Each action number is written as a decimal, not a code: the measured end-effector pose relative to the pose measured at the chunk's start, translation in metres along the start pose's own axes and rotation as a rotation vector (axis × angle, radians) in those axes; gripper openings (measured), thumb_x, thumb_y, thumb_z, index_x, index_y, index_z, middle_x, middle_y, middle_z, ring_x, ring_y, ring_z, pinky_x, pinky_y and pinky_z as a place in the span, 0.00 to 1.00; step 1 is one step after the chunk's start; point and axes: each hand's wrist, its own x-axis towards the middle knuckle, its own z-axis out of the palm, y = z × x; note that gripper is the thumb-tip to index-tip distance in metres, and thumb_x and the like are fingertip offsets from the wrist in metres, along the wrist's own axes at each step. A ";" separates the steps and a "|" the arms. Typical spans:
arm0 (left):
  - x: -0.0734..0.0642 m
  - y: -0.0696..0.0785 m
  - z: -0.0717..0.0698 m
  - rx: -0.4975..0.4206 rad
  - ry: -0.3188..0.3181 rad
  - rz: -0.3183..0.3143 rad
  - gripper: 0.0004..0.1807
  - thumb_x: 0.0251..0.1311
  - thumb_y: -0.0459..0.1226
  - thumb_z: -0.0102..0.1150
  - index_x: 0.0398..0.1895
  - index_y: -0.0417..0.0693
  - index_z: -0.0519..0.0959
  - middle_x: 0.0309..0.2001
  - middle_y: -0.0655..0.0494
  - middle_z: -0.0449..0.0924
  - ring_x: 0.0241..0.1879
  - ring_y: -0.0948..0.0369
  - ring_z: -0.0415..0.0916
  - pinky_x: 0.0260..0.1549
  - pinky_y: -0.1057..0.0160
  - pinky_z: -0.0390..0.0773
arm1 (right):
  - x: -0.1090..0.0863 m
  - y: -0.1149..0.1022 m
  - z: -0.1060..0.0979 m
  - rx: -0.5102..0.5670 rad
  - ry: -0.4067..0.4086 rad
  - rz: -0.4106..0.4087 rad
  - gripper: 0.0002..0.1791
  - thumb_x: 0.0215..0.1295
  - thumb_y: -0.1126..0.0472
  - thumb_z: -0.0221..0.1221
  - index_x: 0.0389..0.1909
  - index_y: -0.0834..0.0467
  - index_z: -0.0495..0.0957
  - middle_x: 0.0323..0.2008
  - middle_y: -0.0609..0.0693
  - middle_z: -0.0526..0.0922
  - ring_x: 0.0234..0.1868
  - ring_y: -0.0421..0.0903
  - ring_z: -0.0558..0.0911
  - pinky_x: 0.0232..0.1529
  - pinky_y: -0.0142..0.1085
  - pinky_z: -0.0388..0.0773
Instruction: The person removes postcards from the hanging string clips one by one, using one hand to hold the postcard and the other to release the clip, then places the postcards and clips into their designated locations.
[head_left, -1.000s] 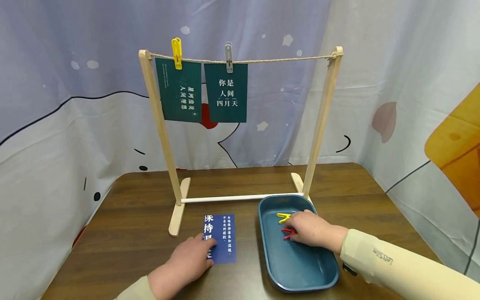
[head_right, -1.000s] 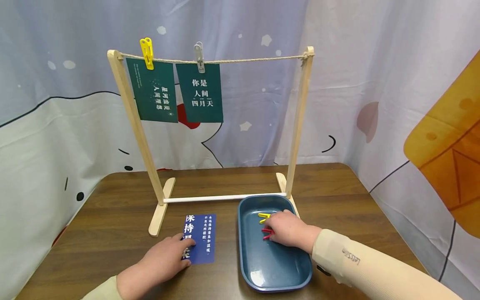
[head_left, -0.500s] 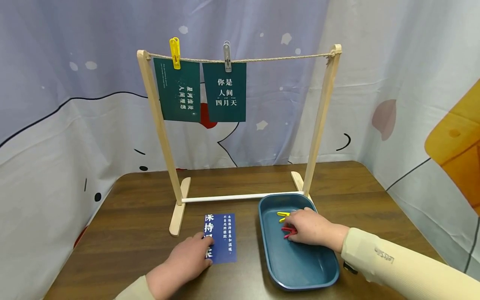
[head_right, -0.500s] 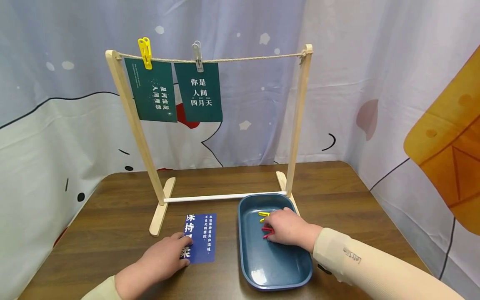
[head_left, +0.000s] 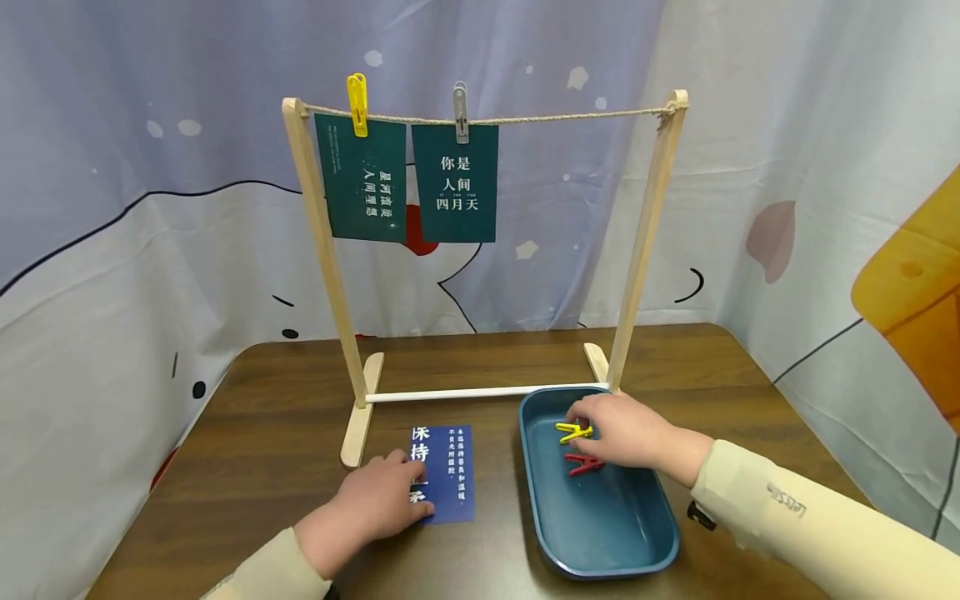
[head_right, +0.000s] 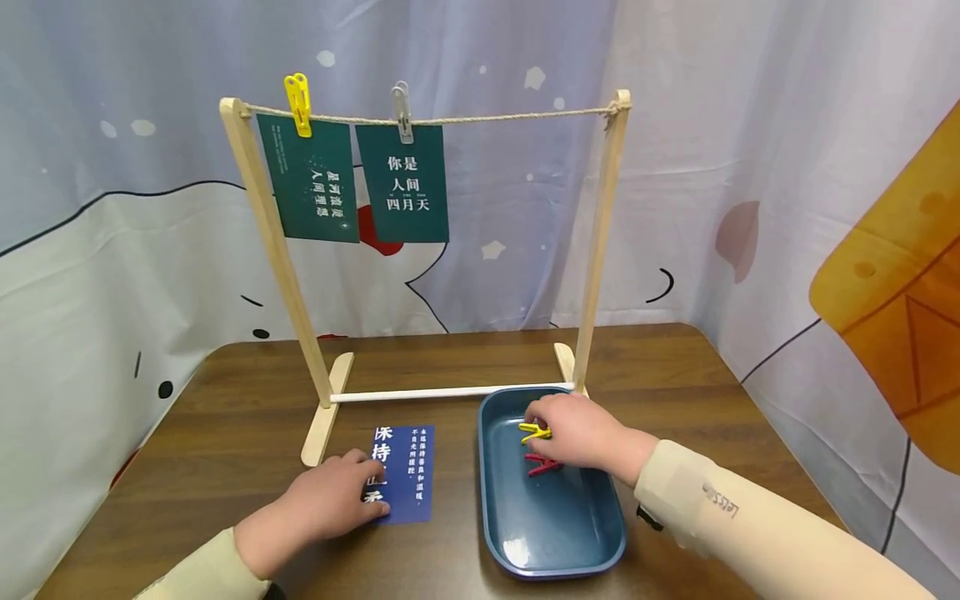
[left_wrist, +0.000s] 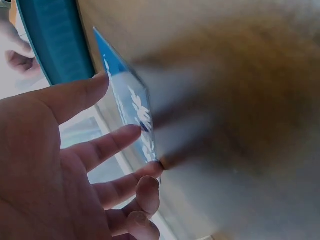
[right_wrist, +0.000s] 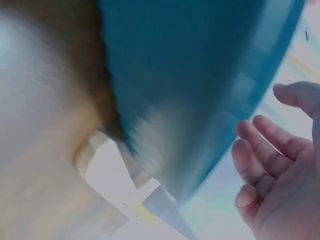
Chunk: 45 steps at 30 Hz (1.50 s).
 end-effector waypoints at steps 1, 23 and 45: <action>0.002 0.000 -0.001 -0.003 -0.009 -0.007 0.21 0.53 0.56 0.70 0.43 0.55 0.82 0.41 0.52 0.76 0.38 0.52 0.74 0.34 0.47 0.76 | 0.002 -0.001 -0.005 0.007 0.020 0.004 0.14 0.60 0.53 0.67 0.44 0.56 0.83 0.33 0.43 0.81 0.34 0.39 0.77 0.43 0.43 0.74; 0.100 0.037 -0.087 -1.497 0.274 -0.021 0.19 0.72 0.45 0.54 0.61 0.50 0.74 0.56 0.51 0.80 0.34 0.61 0.70 0.27 0.69 0.70 | 0.106 -0.038 -0.156 -0.107 0.605 -0.112 0.11 0.68 0.58 0.59 0.45 0.59 0.81 0.40 0.52 0.84 0.44 0.51 0.79 0.50 0.50 0.68; 0.142 0.058 -0.145 -1.931 0.407 0.046 0.27 0.69 0.48 0.57 0.70 0.54 0.68 0.64 0.53 0.75 0.47 0.57 0.68 0.46 0.62 0.69 | 0.159 -0.099 -0.261 -0.111 0.740 0.063 0.24 0.74 0.46 0.49 0.61 0.57 0.76 0.53 0.52 0.79 0.56 0.50 0.73 0.64 0.44 0.61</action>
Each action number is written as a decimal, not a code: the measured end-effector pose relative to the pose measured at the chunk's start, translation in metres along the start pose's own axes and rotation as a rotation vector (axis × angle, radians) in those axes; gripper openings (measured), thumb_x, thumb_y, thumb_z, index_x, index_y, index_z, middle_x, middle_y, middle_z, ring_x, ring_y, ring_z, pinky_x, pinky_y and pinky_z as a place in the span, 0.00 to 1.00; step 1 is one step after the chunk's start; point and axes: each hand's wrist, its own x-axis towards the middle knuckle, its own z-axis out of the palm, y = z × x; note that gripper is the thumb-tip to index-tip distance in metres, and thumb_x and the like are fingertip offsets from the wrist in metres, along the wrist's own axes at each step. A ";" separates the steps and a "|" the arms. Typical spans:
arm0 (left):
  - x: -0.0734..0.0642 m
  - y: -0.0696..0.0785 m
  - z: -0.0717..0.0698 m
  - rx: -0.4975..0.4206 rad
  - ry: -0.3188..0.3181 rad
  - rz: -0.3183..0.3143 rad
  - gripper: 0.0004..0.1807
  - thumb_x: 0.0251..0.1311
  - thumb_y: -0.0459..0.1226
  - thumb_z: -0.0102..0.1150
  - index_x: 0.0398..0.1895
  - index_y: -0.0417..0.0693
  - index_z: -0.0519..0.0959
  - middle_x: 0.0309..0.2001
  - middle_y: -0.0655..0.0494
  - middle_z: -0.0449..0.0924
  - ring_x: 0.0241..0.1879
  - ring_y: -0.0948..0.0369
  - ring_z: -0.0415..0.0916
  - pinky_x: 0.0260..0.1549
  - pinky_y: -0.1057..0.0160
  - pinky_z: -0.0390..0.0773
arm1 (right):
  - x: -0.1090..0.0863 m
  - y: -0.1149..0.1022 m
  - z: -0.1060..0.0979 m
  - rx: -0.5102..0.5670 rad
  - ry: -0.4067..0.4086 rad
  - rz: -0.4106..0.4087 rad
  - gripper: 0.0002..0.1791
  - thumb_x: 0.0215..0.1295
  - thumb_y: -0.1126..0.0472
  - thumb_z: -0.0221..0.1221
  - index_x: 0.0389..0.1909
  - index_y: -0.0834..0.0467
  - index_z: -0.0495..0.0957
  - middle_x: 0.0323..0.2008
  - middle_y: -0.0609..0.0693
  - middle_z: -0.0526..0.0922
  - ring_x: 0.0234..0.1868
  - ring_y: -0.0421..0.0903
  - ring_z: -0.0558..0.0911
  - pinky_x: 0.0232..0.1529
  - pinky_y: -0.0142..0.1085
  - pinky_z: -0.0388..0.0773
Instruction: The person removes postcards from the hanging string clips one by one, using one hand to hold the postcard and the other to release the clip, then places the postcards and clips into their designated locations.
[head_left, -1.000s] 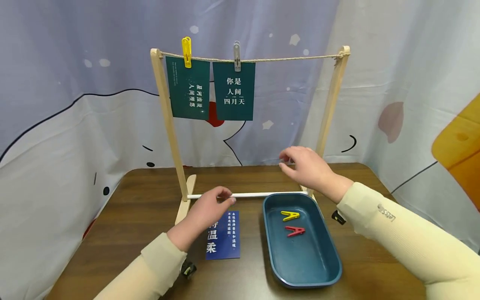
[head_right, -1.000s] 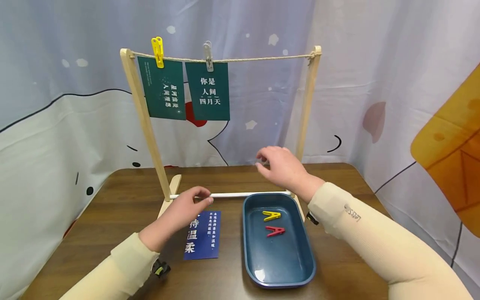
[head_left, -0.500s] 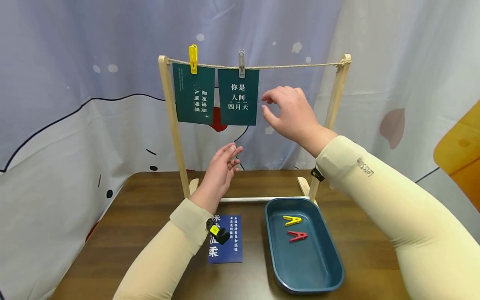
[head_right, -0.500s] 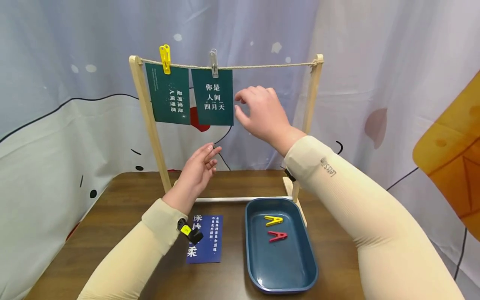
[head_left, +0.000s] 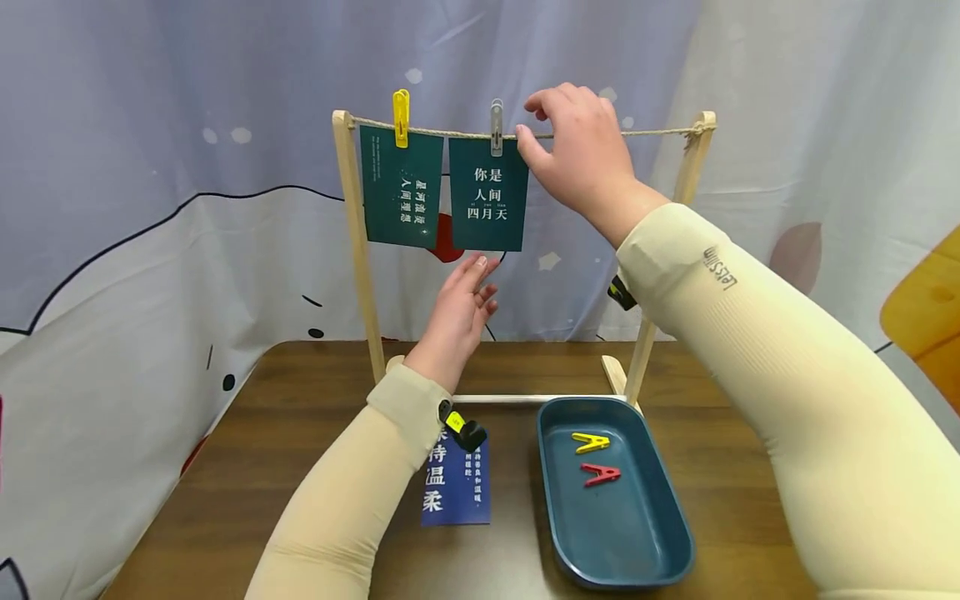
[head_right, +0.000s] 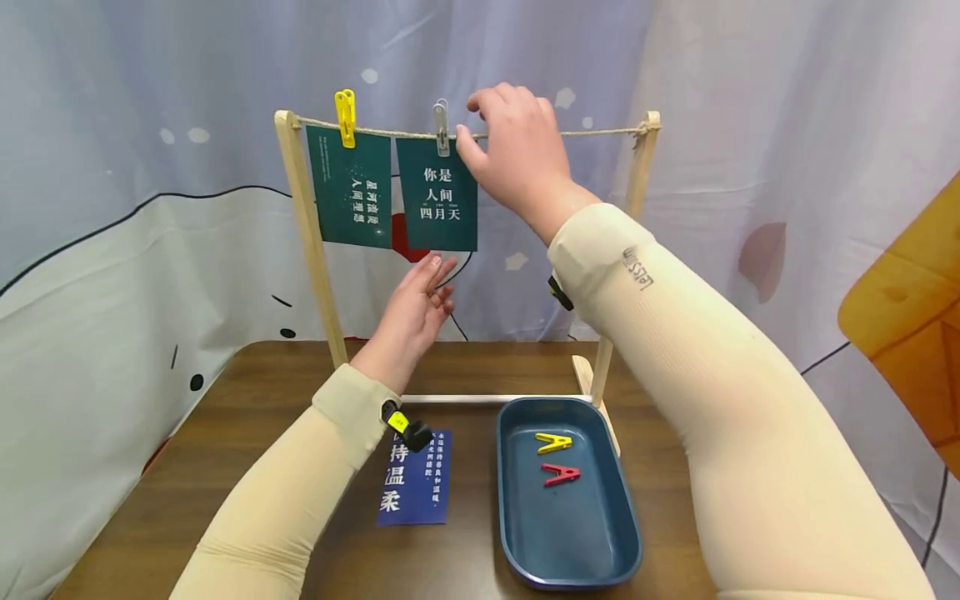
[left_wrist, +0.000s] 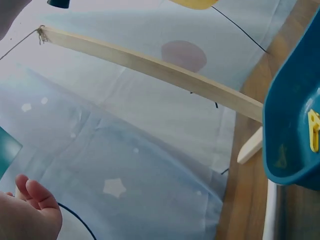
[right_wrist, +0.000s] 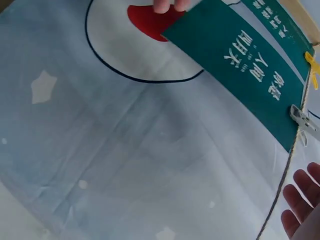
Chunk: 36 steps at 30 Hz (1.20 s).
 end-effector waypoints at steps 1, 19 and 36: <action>0.001 0.001 0.003 -0.004 0.000 0.000 0.27 0.69 0.48 0.57 0.69 0.55 0.69 0.63 0.53 0.76 0.47 0.57 0.69 0.46 0.62 0.70 | 0.003 -0.002 -0.001 -0.001 -0.017 0.016 0.25 0.74 0.45 0.48 0.62 0.56 0.75 0.54 0.52 0.79 0.57 0.50 0.72 0.65 0.43 0.60; 0.007 0.009 0.013 -0.069 0.092 0.017 0.12 0.69 0.45 0.58 0.51 0.54 0.80 0.49 0.54 0.83 0.41 0.57 0.71 0.39 0.63 0.71 | 0.030 -0.026 0.005 0.066 -0.287 0.241 0.31 0.76 0.40 0.40 0.75 0.47 0.60 0.64 0.46 0.74 0.64 0.46 0.70 0.70 0.39 0.56; 0.005 0.009 0.018 -0.053 0.095 0.010 0.12 0.68 0.46 0.58 0.50 0.53 0.80 0.44 0.54 0.81 0.37 0.60 0.71 0.37 0.64 0.72 | 0.028 -0.020 0.000 0.514 -0.206 0.372 0.21 0.73 0.47 0.54 0.63 0.48 0.77 0.57 0.45 0.79 0.56 0.41 0.75 0.60 0.34 0.70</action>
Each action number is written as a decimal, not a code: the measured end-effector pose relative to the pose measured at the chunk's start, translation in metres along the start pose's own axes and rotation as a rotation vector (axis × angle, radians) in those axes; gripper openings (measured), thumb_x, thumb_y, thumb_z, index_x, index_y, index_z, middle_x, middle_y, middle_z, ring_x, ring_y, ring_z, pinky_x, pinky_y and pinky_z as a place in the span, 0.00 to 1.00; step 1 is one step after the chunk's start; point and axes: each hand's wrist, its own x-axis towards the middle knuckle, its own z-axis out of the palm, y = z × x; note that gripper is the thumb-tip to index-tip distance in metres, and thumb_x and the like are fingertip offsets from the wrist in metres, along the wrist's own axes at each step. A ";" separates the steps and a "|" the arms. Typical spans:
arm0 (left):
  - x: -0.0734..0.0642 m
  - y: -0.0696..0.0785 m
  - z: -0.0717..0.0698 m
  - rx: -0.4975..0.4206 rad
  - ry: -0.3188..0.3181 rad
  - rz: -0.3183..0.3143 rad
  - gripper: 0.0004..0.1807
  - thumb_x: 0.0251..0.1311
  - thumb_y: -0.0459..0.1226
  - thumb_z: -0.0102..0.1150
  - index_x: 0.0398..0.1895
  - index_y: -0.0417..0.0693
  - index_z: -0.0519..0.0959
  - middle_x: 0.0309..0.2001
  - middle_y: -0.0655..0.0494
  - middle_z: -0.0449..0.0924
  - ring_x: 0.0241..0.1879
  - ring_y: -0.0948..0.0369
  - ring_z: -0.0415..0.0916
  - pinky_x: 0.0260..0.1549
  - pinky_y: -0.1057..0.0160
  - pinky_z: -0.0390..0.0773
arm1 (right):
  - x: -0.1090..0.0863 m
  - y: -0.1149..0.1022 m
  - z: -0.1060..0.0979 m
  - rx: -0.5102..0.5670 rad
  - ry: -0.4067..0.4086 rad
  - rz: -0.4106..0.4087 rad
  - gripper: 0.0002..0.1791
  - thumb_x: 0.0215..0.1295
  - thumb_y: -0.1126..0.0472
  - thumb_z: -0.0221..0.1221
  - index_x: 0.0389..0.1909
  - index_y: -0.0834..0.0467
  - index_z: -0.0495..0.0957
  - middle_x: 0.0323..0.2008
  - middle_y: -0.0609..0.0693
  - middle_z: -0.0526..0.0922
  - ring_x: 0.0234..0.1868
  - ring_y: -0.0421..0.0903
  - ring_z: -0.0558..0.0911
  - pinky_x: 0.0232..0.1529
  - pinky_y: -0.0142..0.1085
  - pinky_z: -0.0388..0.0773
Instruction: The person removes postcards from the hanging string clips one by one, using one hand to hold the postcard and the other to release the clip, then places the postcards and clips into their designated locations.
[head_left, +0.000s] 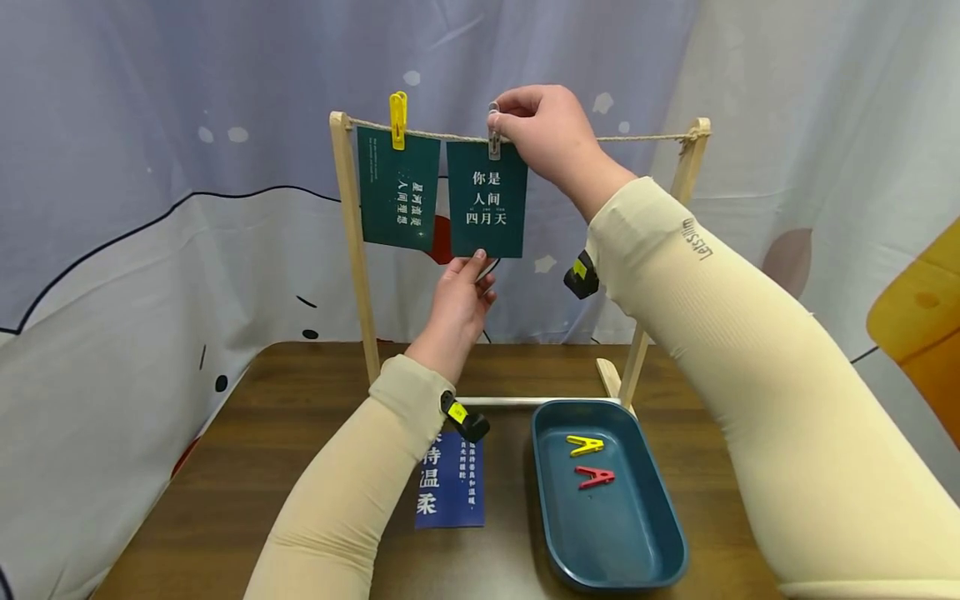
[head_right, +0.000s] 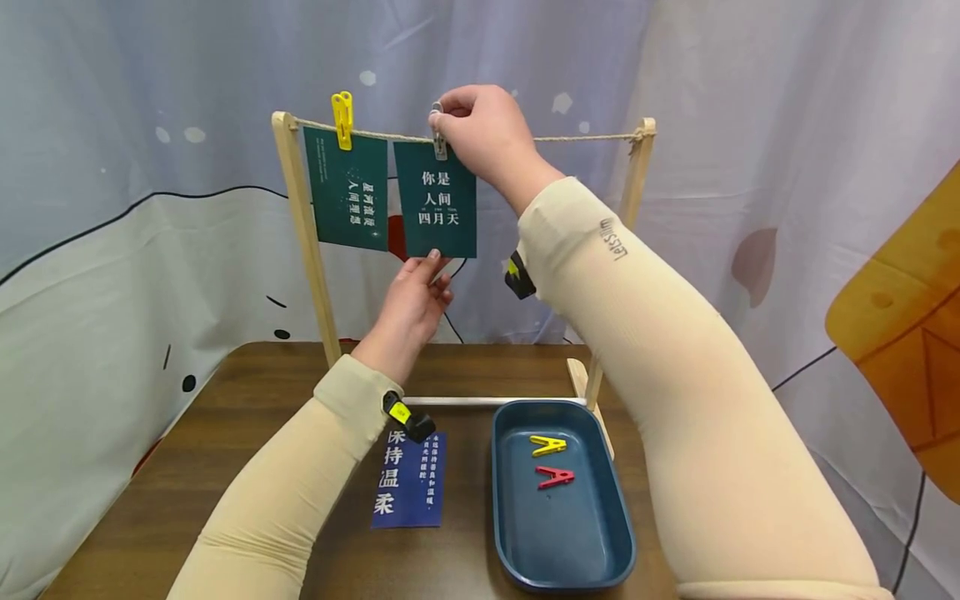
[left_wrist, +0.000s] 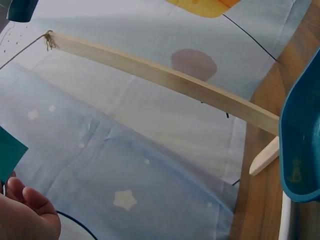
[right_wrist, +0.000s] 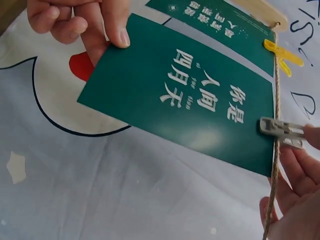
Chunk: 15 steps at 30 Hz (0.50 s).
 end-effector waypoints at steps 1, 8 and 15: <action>0.000 0.001 0.000 0.001 0.000 0.002 0.12 0.68 0.46 0.58 0.49 0.53 0.80 0.44 0.54 0.81 0.37 0.60 0.71 0.37 0.64 0.72 | 0.000 0.000 0.001 0.019 0.013 0.004 0.21 0.73 0.47 0.54 0.63 0.47 0.78 0.57 0.45 0.79 0.56 0.41 0.75 0.60 0.34 0.70; -0.002 0.003 0.002 0.006 -0.008 0.005 0.10 0.69 0.45 0.57 0.46 0.51 0.80 0.45 0.54 0.81 0.36 0.60 0.71 0.36 0.64 0.72 | -0.002 0.004 0.002 0.172 0.132 0.003 0.16 0.73 0.50 0.56 0.57 0.48 0.82 0.53 0.45 0.81 0.54 0.40 0.74 0.56 0.33 0.73; -0.003 0.002 0.000 0.016 -0.007 -0.016 0.11 0.69 0.45 0.57 0.46 0.50 0.80 0.44 0.53 0.80 0.39 0.58 0.71 0.36 0.64 0.71 | -0.002 0.008 0.000 0.336 0.218 0.032 0.15 0.72 0.54 0.58 0.55 0.51 0.83 0.55 0.44 0.79 0.55 0.38 0.71 0.55 0.32 0.70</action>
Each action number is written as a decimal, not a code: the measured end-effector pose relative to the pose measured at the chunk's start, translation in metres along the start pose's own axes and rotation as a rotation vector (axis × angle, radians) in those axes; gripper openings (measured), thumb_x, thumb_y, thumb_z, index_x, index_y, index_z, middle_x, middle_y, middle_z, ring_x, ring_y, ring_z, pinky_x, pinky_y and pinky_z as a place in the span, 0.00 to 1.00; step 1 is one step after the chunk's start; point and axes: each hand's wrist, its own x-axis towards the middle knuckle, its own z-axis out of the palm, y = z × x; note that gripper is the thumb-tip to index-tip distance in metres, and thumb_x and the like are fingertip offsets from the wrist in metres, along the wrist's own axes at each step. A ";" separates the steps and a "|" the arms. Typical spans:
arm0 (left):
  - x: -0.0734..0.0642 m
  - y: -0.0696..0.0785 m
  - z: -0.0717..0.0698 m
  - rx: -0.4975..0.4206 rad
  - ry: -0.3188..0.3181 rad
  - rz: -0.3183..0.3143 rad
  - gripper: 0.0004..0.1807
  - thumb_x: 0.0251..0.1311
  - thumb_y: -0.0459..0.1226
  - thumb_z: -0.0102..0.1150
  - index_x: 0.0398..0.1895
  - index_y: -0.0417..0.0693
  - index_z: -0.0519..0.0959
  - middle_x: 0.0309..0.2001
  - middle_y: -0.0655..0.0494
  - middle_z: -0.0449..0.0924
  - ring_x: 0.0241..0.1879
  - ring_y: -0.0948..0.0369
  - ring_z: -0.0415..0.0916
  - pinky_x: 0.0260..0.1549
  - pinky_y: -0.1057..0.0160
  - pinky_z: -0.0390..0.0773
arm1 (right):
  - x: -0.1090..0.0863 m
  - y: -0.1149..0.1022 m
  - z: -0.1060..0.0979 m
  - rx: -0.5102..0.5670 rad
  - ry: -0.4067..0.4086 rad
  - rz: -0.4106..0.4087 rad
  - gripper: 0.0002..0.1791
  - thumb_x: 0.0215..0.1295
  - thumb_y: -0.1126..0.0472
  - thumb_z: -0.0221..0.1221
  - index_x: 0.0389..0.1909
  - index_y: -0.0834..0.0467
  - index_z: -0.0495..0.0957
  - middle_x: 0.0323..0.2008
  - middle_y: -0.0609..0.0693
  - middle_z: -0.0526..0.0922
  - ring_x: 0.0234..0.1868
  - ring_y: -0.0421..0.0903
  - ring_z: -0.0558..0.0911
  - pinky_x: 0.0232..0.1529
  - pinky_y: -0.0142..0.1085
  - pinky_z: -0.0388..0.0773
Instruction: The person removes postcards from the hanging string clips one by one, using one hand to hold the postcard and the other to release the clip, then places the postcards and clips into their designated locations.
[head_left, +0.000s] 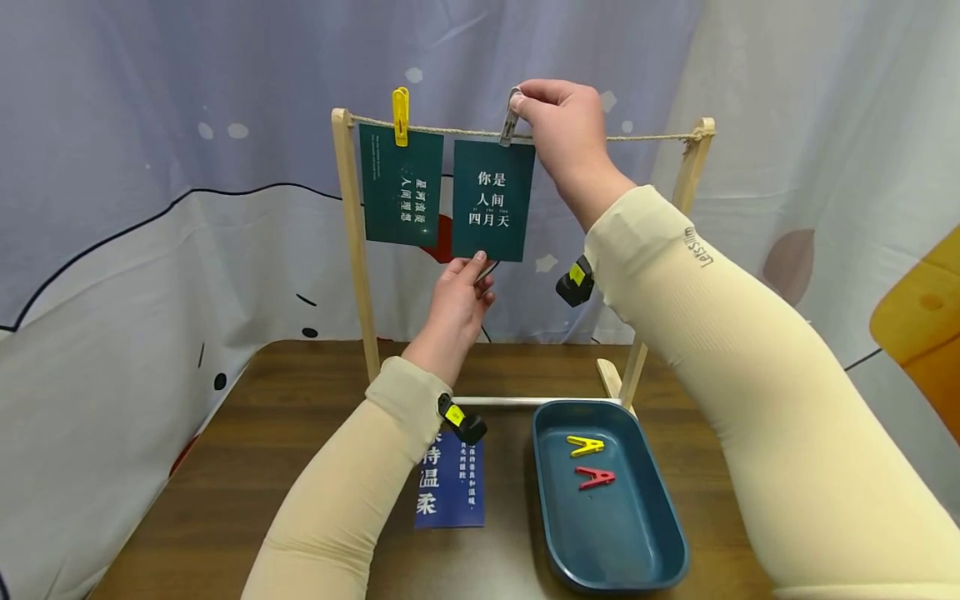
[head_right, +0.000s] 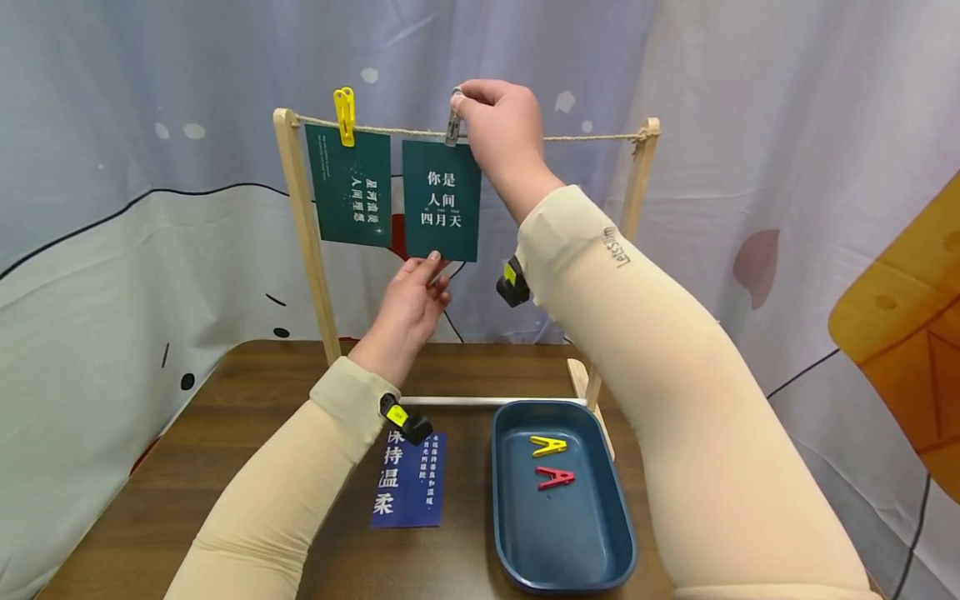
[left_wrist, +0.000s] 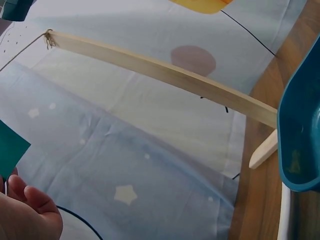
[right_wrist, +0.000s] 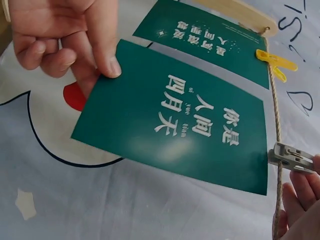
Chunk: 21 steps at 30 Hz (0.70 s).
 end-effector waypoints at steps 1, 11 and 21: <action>0.000 -0.001 -0.001 0.009 0.002 -0.002 0.11 0.69 0.45 0.57 0.47 0.51 0.81 0.44 0.53 0.79 0.40 0.57 0.71 0.36 0.64 0.72 | 0.000 0.000 -0.001 0.010 0.011 0.000 0.15 0.72 0.54 0.58 0.55 0.51 0.83 0.55 0.44 0.79 0.55 0.38 0.71 0.55 0.32 0.70; -0.003 -0.006 -0.003 0.069 0.026 -0.023 0.13 0.68 0.47 0.59 0.50 0.54 0.81 0.47 0.53 0.78 0.42 0.58 0.71 0.38 0.64 0.72 | -0.004 -0.008 -0.011 0.174 0.107 -0.034 0.13 0.71 0.57 0.59 0.51 0.55 0.84 0.50 0.45 0.80 0.54 0.37 0.73 0.51 0.26 0.68; -0.024 -0.027 -0.015 0.173 0.022 -0.073 0.16 0.69 0.47 0.58 0.53 0.50 0.78 0.47 0.51 0.76 0.39 0.59 0.71 0.39 0.63 0.73 | -0.028 0.009 -0.018 0.197 0.086 -0.125 0.15 0.70 0.57 0.60 0.55 0.56 0.80 0.47 0.47 0.79 0.50 0.40 0.74 0.51 0.28 0.71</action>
